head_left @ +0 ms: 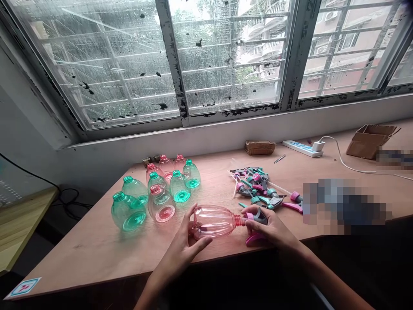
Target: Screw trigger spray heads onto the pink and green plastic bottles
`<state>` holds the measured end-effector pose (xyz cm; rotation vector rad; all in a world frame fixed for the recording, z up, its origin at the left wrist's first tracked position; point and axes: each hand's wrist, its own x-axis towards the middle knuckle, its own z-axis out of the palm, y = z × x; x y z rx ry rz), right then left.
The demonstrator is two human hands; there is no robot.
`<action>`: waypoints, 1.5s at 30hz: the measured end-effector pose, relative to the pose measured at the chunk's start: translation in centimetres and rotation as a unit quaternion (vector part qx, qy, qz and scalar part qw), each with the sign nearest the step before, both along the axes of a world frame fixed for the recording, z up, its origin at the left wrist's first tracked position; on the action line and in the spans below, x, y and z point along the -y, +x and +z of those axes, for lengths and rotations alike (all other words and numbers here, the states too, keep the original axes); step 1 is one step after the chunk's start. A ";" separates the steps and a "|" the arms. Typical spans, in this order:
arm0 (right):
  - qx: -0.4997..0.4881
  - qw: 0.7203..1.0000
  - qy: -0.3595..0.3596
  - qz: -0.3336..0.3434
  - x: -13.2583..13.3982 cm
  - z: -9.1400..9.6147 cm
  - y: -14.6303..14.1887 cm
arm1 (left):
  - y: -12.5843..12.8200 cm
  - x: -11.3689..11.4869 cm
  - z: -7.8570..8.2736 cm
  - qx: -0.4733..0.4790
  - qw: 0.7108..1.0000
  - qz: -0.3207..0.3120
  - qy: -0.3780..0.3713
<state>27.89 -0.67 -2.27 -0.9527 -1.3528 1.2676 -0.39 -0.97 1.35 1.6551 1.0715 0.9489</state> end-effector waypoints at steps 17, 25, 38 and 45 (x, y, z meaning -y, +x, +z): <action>0.034 0.999 0.005 -0.009 -0.1 0.1 0.0 | -0.4 -0.7 -0.5 -0.048 0.999 -0.009 0.020; 0.046 0.999 0.008 -0.007 -0.1 0.0 0.1 | -0.5 -0.5 -0.6 -0.068 0.997 -0.016 0.016; 0.069 0.997 0.011 0.023 0.0 0.0 0.2 | -1.0 -0.4 -1.2 -0.095 0.993 -0.047 0.052; 0.066 0.997 -0.017 0.033 -0.3 0.0 0.5 | -1.0 -0.3 -0.7 -0.119 0.991 -0.048 0.032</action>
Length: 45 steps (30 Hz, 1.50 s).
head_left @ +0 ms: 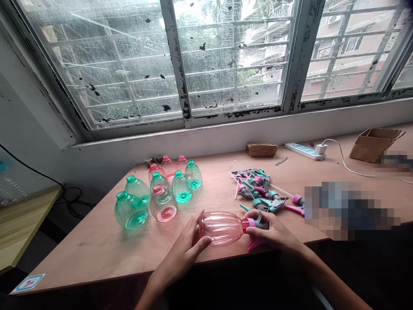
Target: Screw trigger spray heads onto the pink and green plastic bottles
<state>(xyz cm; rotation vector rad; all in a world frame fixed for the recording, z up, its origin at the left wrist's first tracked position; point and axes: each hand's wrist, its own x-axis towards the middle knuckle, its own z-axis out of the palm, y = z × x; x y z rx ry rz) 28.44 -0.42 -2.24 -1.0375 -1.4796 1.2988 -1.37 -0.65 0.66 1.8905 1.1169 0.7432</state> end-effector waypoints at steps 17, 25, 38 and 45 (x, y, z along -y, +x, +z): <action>-0.045 0.998 -0.002 0.034 0.1 -0.1 -0.2 | -0.2 0.3 0.0 -0.046 0.998 -0.025 0.020; -0.041 0.998 0.003 0.040 0.2 0.0 -0.2 | 0.0 0.0 -0.7 0.019 0.997 -0.064 0.048; -0.024 0.999 0.003 0.031 0.1 0.1 -0.1 | 0.0 0.2 0.2 -0.103 0.994 -0.015 0.038; -0.054 0.997 -0.028 0.039 0.1 0.2 -0.3 | 0.3 0.5 0.0 -0.017 0.998 -0.037 0.038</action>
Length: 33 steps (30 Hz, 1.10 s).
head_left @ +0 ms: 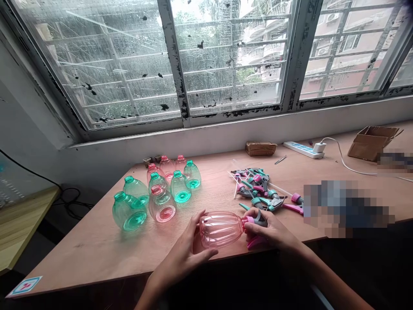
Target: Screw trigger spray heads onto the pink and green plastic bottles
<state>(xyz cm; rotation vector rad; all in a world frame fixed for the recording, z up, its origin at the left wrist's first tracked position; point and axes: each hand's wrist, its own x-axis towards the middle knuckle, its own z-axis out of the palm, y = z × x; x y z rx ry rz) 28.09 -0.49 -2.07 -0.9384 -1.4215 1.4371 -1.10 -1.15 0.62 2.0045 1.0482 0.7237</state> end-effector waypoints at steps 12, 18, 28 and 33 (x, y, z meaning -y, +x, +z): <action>-0.014 1.000 -0.021 0.017 0.1 0.5 0.1 | -0.2 -0.3 0.3 -0.031 0.999 0.012 -0.019; -0.012 1.000 -0.018 0.018 0.0 0.2 0.2 | -0.3 -0.3 0.3 -0.024 0.999 0.013 -0.020; 0.002 1.000 -0.005 0.010 0.1 0.2 0.1 | 0.0 -0.4 -0.2 -0.010 1.000 0.007 0.008; 0.009 1.000 0.000 0.012 0.0 0.2 0.2 | 0.1 -0.3 0.6 -0.036 0.999 0.032 -0.020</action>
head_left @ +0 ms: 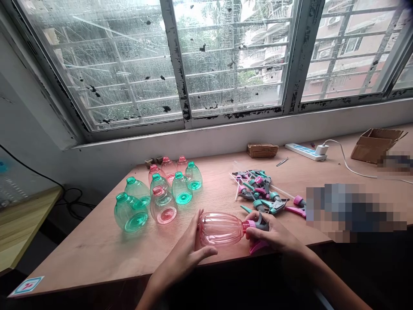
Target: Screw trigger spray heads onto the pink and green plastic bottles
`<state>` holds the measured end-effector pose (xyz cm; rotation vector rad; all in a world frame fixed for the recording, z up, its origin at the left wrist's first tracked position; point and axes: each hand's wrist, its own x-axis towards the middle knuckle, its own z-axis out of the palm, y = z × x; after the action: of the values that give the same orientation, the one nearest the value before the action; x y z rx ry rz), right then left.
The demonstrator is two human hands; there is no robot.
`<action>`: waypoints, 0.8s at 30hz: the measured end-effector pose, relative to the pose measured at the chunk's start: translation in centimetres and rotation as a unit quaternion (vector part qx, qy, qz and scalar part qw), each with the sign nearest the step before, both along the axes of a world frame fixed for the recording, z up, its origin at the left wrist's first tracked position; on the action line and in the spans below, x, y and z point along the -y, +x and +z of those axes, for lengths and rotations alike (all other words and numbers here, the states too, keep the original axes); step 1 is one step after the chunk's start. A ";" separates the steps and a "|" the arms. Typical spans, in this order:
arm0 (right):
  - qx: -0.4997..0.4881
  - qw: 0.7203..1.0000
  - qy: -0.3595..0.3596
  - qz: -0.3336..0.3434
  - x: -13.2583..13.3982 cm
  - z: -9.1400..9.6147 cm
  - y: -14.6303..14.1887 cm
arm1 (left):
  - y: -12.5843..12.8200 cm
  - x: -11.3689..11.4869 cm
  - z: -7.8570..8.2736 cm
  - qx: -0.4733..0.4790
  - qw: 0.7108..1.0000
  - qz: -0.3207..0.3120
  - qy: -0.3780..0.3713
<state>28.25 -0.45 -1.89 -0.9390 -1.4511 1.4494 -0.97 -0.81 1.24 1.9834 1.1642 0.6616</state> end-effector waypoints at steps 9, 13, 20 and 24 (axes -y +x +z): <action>0.004 1.000 -0.005 0.000 0.2 0.1 0.0 | -0.3 -0.1 -0.3 0.004 1.000 -0.021 0.010; 0.004 1.000 -0.003 0.004 0.1 -0.1 0.0 | -0.1 -0.1 -0.6 0.024 1.000 -0.017 0.011; -0.003 1.000 0.002 0.004 0.2 0.0 0.0 | -0.5 -0.5 -1.0 -0.016 0.999 -0.021 0.023; -0.007 1.000 0.005 0.008 0.1 0.0 0.0 | -0.5 -0.3 -0.8 0.002 0.999 -0.023 0.024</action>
<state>28.29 -0.60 -1.93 -0.9108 -1.4578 1.4555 -1.47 -0.52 0.49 2.0418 1.1074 0.6763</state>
